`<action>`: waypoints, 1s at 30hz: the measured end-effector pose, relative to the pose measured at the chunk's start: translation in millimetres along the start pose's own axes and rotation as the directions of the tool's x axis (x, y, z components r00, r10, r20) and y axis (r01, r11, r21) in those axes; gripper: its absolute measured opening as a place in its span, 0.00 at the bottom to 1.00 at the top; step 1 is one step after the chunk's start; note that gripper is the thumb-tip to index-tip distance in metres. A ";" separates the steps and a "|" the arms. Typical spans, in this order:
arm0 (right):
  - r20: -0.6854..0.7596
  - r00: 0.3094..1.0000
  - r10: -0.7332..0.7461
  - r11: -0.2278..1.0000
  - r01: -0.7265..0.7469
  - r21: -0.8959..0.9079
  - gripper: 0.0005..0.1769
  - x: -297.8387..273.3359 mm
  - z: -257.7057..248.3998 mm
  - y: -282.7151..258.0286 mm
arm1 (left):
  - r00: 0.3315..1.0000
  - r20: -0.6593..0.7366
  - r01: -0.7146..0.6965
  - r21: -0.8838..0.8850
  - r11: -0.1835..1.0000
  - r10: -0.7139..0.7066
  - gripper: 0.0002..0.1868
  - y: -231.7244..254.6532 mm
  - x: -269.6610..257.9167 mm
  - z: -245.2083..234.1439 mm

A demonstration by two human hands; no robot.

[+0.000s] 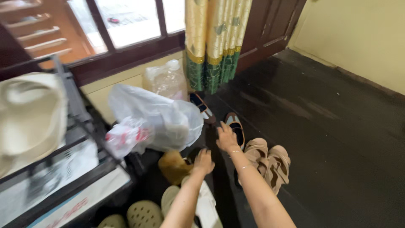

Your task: The person organizes various shoes on a metal shoe rack. They pick up pairs of sandals, slippers, and sneakers from the floor and place them on the rack shelves, which are lined with newspaper.

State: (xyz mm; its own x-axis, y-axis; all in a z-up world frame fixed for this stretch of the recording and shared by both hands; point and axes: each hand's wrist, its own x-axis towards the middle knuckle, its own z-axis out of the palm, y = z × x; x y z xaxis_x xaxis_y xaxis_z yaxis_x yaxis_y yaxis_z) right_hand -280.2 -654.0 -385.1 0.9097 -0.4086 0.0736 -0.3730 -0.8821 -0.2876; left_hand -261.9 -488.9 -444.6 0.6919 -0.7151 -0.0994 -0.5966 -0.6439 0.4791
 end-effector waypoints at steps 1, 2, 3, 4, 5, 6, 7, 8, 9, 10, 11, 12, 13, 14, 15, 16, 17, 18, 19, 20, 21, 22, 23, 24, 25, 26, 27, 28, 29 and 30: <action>-0.004 0.999 -0.042 0.999 0.042 -0.013 0.40 12.6 2.1 2.6 | 0.995 0.076 0.054 0.044 0.998 -0.058 0.44 2.1 9.5 14.4; 0.001 0.999 -0.048 0.999 0.048 -0.005 0.38 24.6 6.7 1.8 | 0.980 0.151 0.110 0.105 0.988 -0.126 0.52 -1.9 16.8 22.0; 0.005 0.999 -0.054 0.999 0.054 0.003 0.37 38.0 9.8 3.0 | 0.970 0.205 0.117 0.090 0.989 -0.133 0.59 -1.6 22.6 29.2; 0.012 0.998 -0.055 0.998 0.054 0.016 0.35 48.1 15.8 2.8 | 0.954 0.264 0.123 0.079 0.989 -0.140 0.65 0.1 20.1 37.4; -0.014 0.997 -0.076 0.997 0.076 0.018 0.34 59.8 24.7 -1.2 | 0.935 0.323 0.131 0.070 0.989 -0.147 0.72 -2.2 17.6 40.5; -0.035 0.995 -0.097 0.995 0.097 0.004 0.32 71.3 32.0 0.2 | 0.929 0.338 0.146 0.044 0.988 -0.153 0.77 -1.2 16.8 43.8; -0.056 0.991 -0.118 0.993 0.118 -0.011 0.31 82.3 41.0 1.9 | 0.922 0.353 0.162 0.020 0.987 -0.158 0.82 -2.1 14.2 46.0; -0.045 0.992 -0.119 0.992 0.118 -0.036 0.30 93.0 50.4 6.2 | 0.915 0.367 0.189 -0.018 0.982 -0.169 0.87 0.8 12.2 50.2; -0.034 0.992 -0.120 0.991 0.118 -0.061 0.29 105.3 59.8 10.1 | 0.913 0.369 0.193 -0.022 0.981 -0.172 0.88 4.4 12.7 53.1; -0.027 0.992 -0.122 0.990 0.119 -0.078 0.28 118.1 70.0 10.9 | 0.911 0.371 0.200 -0.018 0.980 -0.179 0.89 3.3 12.9 52.3; -0.009 0.993 -0.118 0.990 0.117 -0.081 0.29 129.6 78.7 13.8 | 0.909 0.372 0.206 -0.013 0.978 -0.187 0.90 3.3 12.0 51.8; 0.000 0.994 -0.108 0.991 0.108 -0.080 0.30 143.6 85.0 16.5 | 0.899 0.392 0.219 -0.018 0.976 -0.195 0.90 3.1 11.4 49.8; 0.009 0.995 -0.099 0.992 0.099 -0.079 0.31 156.5 90.2 19.3 | 0.889 0.411 0.232 -0.022 0.973 -0.202 0.90 4.6 8.8 48.9; -0.010 0.995 -0.096 0.990 0.095 -0.106 0.31 173.9 91.6 22.1 | 0.882 0.423 0.240 -0.027 0.970 -0.207 0.90 6.4 12.4 46.7; -0.029 0.995 -0.094 0.987 0.089 -0.132 0.31 190.0 92.5 24.0 | 0.873 0.442 0.227 0.001 0.974 -0.205 0.90 8.3 17.2 44.9; -0.037 0.993 -0.110 0.982 0.102 -0.158 0.31 203.4 96.1 21.3 | 0.863 0.457 0.232 0.023 0.972 -0.217 0.90 9.8 18.0 45.7; -0.026 0.997 -0.077 0.979 0.071 -0.189 0.29 217.0 96.2 21.7 | 0.852 0.471 0.237 0.045 0.971 -0.229 0.90 9.9 18.1 46.7; -0.014 0.998 -0.056 0.973 0.052 -0.225 0.28 233.9 93.3 21.9 | 0.846 0.476 0.253 0.037 0.967 -0.240 0.90 10.2 19.5 48.0; -0.004 0.999 -0.036 0.965 0.034 -0.261 0.26 247.7 92.0 19.8 | 0.840 0.481 0.270 0.030 0.962 -0.251 0.90 11.0 20.2 49.7; -0.027 0.996 -0.089 0.963 0.080 -0.256 0.29 256.4 92.2 19.0 | 0.833 0.491 0.276 0.031 0.961 -0.256 0.90 10.9 21.2 50.2; -0.050 0.988 -0.143 0.959 0.126 -0.253 0.33 264.0 92.7 18.8 | 0.834 0.488 0.280 0.027 0.960 -0.257 0.90 11.1 23.3 50.3; -0.073 0.979 -0.188 0.955 0.165 -0.248 0.36 267.1 96.0 18.4 | 0.833 0.491 0.279 0.026 0.960 -0.256 0.90 11.4 22.3 51.0; -0.018 0.973 -0.229 0.928 0.213 -0.307 0.34 269.8 101.4 15.1 | 0.831 0.494 0.279 0.024 0.960 -0.254 0.90 11.8 21.5 51.1; 0.033 0.965 -0.259 0.897 0.253 -0.363 0.33 273.2 105.6 12.2 | 0.828 0.497 0.285 0.028 0.958 -0.260 0.90 11.9 22.6 49.7; 0.087 0.955 -0.285 0.861 0.295 -0.415 0.32 276.7 109.1 9.4 | 0.824 0.500 0.290 0.032 0.956 -0.267 0.89 12.1 23.6 47.8; 0.067 0.957 -0.284 0.847 0.283 -0.450 0.26 277.4 111.9 9.2 | 0.819 0.506 0.296 0.031 0.955 -0.270 0.89 14.5 22.2 47.5; 0.047 0.958 -0.283 0.832 0.269 -0.485 0.21 278.7 113.9 7.9 | 0.815 0.512 0.296 0.034 0.955 -0.271 0.89 16.0 20.7 46.5; 0.023 0.959 -0.283 0.816 0.253 -0.519 0.17 280.9 113.3 7.4 | 0.814 0.515 0.295 0.036 0.955 -0.271 0.89 16.3 21.0 44.4; -0.014 0.967 -0.253 0.851 0.216 -0.479 0.17 282.8 109.5 10.0 | 0.812 0.517 0.293 0.039 0.955 -0.270 0.88 16.5 21.8 42.0; -0.052 0.976 -0.210 0.884 0.167 -0.436 0.17 281.8 102.1 19.3 | 0.810 0.517 0.298 0.040 0.954 -0.275 0.88 17.3 21.0 40.1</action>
State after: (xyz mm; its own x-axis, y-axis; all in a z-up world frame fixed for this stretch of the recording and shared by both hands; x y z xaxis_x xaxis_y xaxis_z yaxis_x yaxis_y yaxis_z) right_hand -12.4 -762.2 -467.3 0.9572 -0.2256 0.1815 -0.2571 -0.9505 0.1745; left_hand -273.9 -526.0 -473.4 0.5144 -0.5432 -0.6636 -0.3793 -0.8381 0.3920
